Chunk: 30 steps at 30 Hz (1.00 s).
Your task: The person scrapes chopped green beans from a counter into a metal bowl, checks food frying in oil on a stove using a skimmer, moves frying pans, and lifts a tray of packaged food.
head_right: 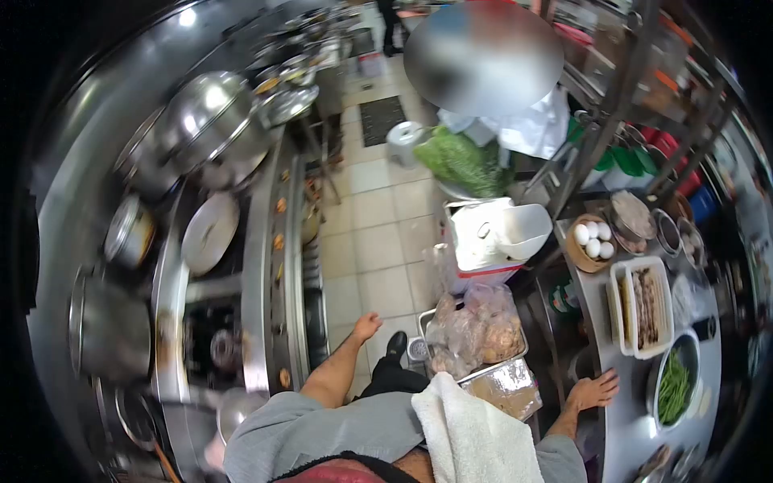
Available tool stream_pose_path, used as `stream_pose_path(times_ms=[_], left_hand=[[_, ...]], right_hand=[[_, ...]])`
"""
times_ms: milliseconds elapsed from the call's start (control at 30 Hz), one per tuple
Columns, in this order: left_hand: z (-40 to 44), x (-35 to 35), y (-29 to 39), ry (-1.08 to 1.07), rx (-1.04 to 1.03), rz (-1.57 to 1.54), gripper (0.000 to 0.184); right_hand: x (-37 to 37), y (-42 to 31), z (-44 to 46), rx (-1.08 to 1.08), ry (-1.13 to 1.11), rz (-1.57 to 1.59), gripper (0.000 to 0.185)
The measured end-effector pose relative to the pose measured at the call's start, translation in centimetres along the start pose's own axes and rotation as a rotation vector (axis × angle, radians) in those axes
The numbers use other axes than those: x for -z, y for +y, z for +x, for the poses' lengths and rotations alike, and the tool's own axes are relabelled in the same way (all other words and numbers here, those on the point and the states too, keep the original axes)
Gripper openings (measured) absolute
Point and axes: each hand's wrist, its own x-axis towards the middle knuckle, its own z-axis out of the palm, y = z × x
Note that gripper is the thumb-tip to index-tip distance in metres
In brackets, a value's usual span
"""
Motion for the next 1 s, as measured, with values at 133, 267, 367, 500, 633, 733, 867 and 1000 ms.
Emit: stream_pose_path(times_ms=[133,267,367,500,633,733,867,1000], left_hand=[[-9.2,-4.3,-1.1,-0.001,0.025,-0.066,0.047],[-19.1,-5.7,-2.9,0.005,0.086,0.168,0.045],[-24.5,-6.0,-5.5,0.027,0.155,0.134,0.045],[-31.1,-6.7,-10.3,0.142,0.250,0.053,0.048],[-38.2,-8.5,-15.0,0.239,0.378,0.041,0.047],[-43.0,-10.3,-17.7,0.284,0.473,-0.040,0.046],[-48.6,-13.4,-20.7,0.337,0.549,-0.184,0.041],[-53.4,-14.7,-22.3,0.303,0.573,-0.254,0.044]], right_hand=[[-1.4,0.9,-0.3,0.078,0.055,-0.031,0.067],[0.9,1.6,-0.7,0.365,0.198,0.027,0.062],[1.3,-0.1,-1.2,0.571,0.126,0.230,0.059],[0.8,-3.4,-2.4,0.719,-0.019,0.414,0.056],[0.8,-8.2,-4.4,0.851,-0.204,0.554,0.053],[2.3,-10.8,-6.2,0.938,-0.391,0.629,0.051],[7.2,-13.2,-14.5,1.260,-0.800,0.831,0.050],[20.0,-8.8,-30.4,1.815,-1.267,0.992,0.049]])
